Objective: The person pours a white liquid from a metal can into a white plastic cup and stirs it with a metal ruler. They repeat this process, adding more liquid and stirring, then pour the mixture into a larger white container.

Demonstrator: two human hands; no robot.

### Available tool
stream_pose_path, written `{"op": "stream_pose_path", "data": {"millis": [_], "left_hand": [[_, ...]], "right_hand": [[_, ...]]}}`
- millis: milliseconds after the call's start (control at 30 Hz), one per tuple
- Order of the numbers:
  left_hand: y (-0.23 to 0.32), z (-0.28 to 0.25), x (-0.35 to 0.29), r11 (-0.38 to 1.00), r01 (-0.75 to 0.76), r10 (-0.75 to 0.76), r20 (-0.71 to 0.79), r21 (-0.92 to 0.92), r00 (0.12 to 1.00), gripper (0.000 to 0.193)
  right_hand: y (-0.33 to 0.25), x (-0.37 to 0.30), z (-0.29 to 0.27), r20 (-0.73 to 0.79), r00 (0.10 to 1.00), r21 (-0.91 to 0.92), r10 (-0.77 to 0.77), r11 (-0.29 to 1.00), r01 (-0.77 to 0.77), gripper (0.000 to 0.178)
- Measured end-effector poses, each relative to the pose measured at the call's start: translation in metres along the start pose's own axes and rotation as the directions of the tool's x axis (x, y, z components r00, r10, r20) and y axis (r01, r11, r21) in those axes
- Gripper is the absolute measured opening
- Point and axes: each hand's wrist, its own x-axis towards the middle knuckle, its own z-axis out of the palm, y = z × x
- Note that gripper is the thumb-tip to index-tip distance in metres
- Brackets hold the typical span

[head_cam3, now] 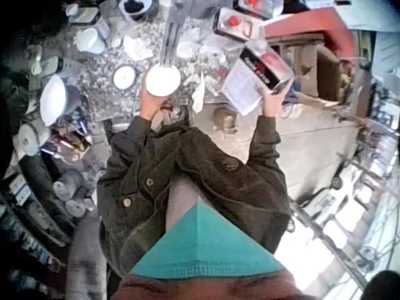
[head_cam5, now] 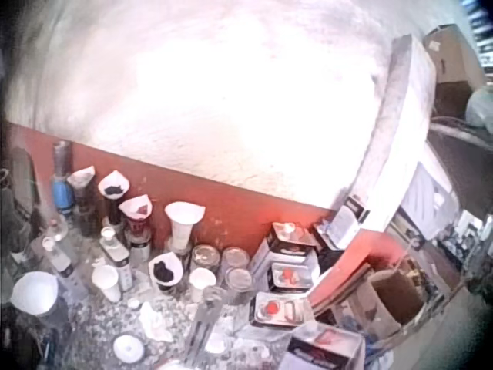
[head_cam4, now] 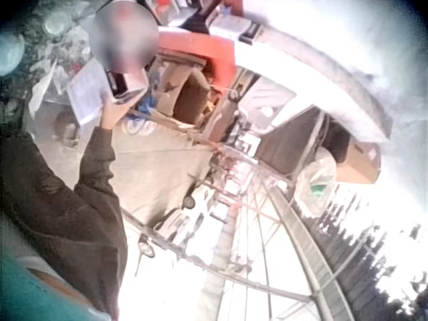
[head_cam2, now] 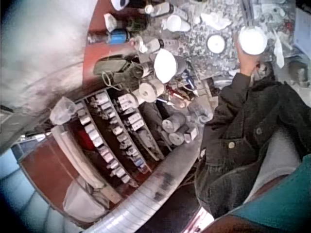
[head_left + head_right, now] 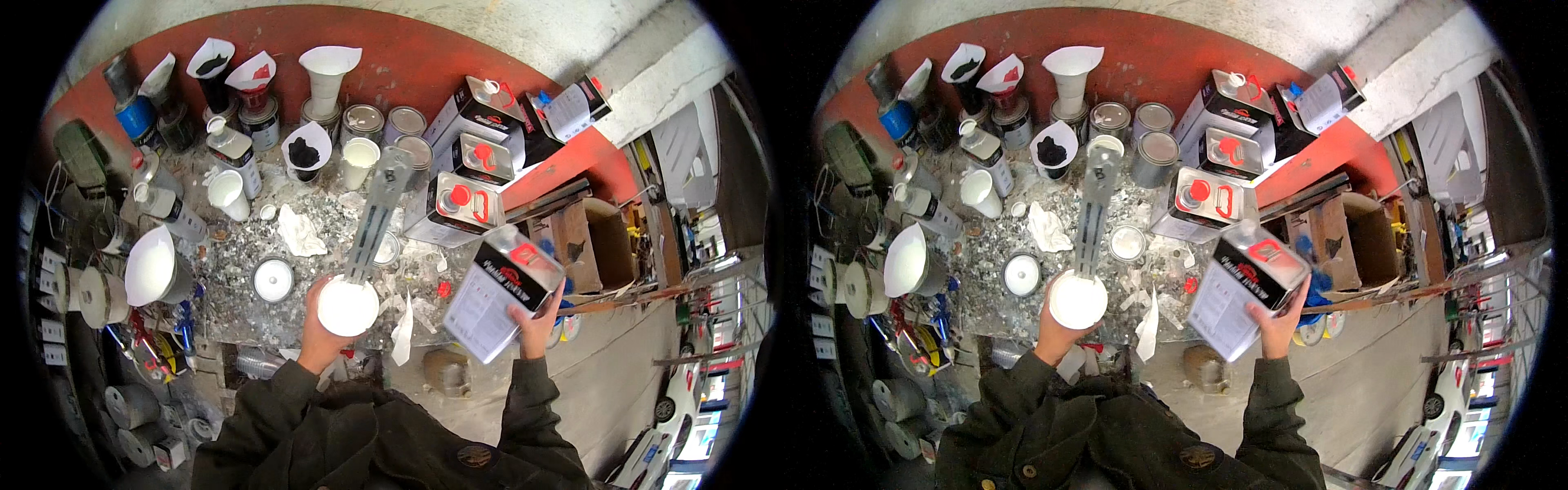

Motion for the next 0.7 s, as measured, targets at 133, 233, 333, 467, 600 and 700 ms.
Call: {"op": "stream_pose_path", "data": {"millis": [133,233,333,467,600,700], "left_hand": [[0.006,-0.011,-0.002,0.979,0.142,-0.136,0.047,-0.149,0.99,0.109],[0.012,-0.015,-0.001,0.989,0.125,-0.121,0.053,-0.077,0.991,0.108],[0.012,-0.018,-0.001,0.991,0.132,-0.131,0.032,-0.027,0.991,0.107],[0.017,-0.014,0.0,0.992,0.108,-0.106,0.038,-0.06,0.994,0.106],[0.002,-0.014,-0.002,0.994,0.103,-0.101,0.043,-0.046,0.994,0.104],[0.013,-0.01,-0.003,1.0,-0.011,0.011,0.014,-0.004,1.0,0.097]], "right_hand": [[0.048,0.023,-0.003,-0.277,0.94,-0.147,-0.2,0.975,0.164,0.126],[0.087,0.034,-0.005,-0.454,0.854,-0.215,-0.253,0.962,0.171,0.122],[0.109,0.022,0.005,-0.496,0.842,-0.237,-0.212,0.966,0.104,0.124],[0.131,-0.005,0.006,-0.45,0.852,-0.164,-0.267,0.963,0.215,0.119],[0.105,-0.02,-0.023,-0.384,0.912,-0.265,-0.146,0.963,0.042,0.107],[0.008,-0.032,-0.007,-0.422,0.796,-0.546,-0.434,0.822,0.159,0.092]]}}
